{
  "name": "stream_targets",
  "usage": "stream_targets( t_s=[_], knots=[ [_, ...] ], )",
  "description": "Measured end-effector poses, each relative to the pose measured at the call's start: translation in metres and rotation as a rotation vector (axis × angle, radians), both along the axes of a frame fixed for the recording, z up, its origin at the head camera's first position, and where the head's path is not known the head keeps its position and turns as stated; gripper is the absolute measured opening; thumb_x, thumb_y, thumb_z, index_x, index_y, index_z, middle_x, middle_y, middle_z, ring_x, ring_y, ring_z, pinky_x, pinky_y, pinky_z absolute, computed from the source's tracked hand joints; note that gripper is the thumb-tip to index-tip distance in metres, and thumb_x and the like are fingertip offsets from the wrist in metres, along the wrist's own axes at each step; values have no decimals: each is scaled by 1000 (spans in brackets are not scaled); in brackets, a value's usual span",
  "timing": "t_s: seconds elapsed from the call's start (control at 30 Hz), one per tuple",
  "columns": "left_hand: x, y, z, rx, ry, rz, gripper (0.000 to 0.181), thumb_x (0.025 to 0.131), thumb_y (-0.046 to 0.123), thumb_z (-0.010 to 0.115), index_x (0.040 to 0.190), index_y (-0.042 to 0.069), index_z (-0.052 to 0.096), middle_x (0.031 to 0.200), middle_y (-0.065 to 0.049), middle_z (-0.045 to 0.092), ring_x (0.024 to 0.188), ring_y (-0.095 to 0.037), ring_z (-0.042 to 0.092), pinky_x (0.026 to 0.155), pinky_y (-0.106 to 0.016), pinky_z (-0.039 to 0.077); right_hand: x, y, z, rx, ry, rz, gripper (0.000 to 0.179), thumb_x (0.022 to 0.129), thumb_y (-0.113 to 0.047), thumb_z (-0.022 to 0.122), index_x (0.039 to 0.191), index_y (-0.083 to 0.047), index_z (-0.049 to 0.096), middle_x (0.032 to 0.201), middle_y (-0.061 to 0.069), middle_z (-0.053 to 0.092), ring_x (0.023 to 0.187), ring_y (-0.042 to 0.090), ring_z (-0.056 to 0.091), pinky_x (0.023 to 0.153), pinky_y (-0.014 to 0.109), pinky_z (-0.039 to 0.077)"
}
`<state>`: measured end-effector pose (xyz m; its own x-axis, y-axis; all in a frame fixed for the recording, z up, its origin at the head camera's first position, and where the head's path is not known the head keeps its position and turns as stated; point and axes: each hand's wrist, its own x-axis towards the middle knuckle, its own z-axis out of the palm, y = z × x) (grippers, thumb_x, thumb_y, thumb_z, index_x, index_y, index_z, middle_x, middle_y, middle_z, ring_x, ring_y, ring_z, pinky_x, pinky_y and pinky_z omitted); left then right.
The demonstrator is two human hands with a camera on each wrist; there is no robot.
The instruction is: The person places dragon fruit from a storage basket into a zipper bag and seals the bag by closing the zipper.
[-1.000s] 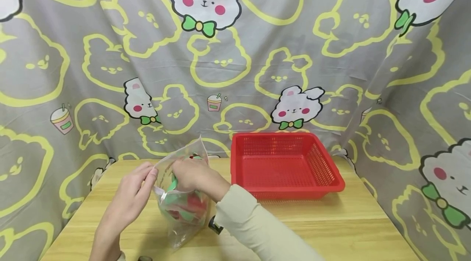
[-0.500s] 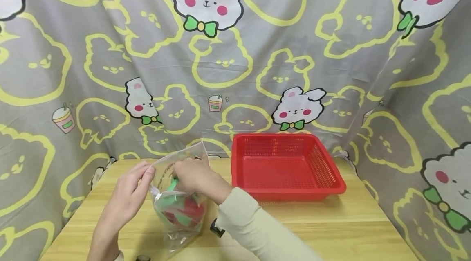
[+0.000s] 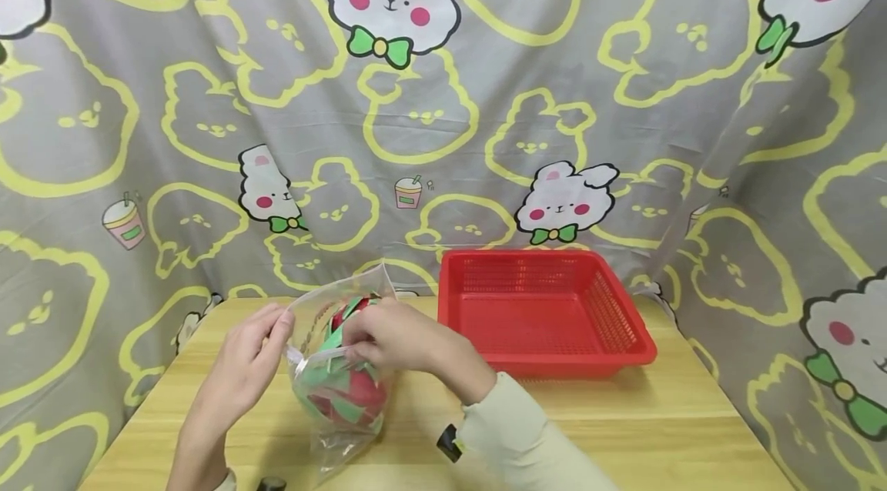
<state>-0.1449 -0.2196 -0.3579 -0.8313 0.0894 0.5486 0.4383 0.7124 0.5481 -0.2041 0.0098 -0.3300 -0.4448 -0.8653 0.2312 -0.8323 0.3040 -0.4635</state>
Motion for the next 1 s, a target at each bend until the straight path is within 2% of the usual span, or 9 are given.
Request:
stream_targets(
  t_s=[0.17, 0.37, 0.5, 0.6, 0.67, 0.77, 0.87, 0.93, 1.0],
  knots=[
    [8, -3, 2, -36, -71, -46, 32, 110, 22, 46, 80, 18, 54, 79, 7, 51, 76, -10, 52, 68, -29, 43, 6, -15, -6, -101, 140, -93, 11, 95, -17, 75, 84, -17, 73, 72, -15, 60, 63, -2, 49, 65, 15, 41],
    [23, -10, 8, -86, -175, -77, 20, 109, 32, 51, 93, 21, 52, 84, 8, 49, 79, -10, 47, 68, -27, 41, 13, -33, -11, -163, 146, -179, 6, 95, -18, 76, 89, -16, 77, 71, -14, 59, 63, -1, 48, 59, 12, 39],
    [25, -10, 12, -105, -146, -106, 10, 108, 23, 54, 98, 19, 54, 86, 8, 48, 79, -8, 47, 65, -26, 42, 15, -36, -11, -175, 114, -206, 7, 96, -19, 75, 92, -14, 79, 75, -13, 65, 64, -3, 50, 60, 11, 40],
    [23, -9, 13, -99, -123, -95, 10, 108, 16, 51, 99, 18, 56, 84, 7, 46, 76, -9, 46, 62, -26, 41, 17, -34, -9, -182, 67, -213, 8, 97, -19, 73, 95, -13, 79, 79, -12, 68, 67, -3, 53, 62, 11, 44],
    [22, -8, 13, -87, -118, -82, 12, 108, 13, 50, 98, 16, 56, 82, 6, 45, 74, -9, 45, 61, -26, 40, 18, -31, -7, -191, 76, -230, 9, 98, -20, 72, 94, -14, 78, 76, -12, 66, 67, -1, 53, 62, 13, 45],
    [20, -6, 13, -75, -104, -52, 15, 106, 8, 51, 94, 14, 55, 79, 5, 45, 71, -11, 44, 60, -26, 39, 15, -22, -4, -239, 183, -285, 4, 96, -17, 74, 96, -14, 77, 79, -10, 67, 72, 4, 57, 65, 19, 48],
    [18, -6, 12, -69, -78, -23, 16, 103, 4, 51, 91, 14, 54, 78, 5, 45, 70, -12, 44, 59, -27, 39, 3, -9, -3, -232, 357, -419, 13, 91, -15, 78, 104, -16, 74, 94, -5, 67, 87, 13, 59, 74, 29, 49],
    [16, -7, 11, -80, -48, -13, 16, 101, 2, 52, 91, 13, 55, 80, 5, 45, 70, -12, 44, 59, -26, 40, -6, 0, -3, -166, 398, -517, 21, 88, -16, 81, 106, -18, 72, 104, 0, 64, 95, 19, 58, 75, 36, 48],
    [14, -10, 8, -98, 1, 0, 15, 99, -1, 54, 93, 12, 58, 83, 5, 47, 71, -11, 46, 59, -26, 41, -14, 9, -6, -73, 391, -590, 20, 87, -17, 82, 104, -19, 71, 105, 2, 62, 96, 23, 55, 72, 39, 45]
  ],
)
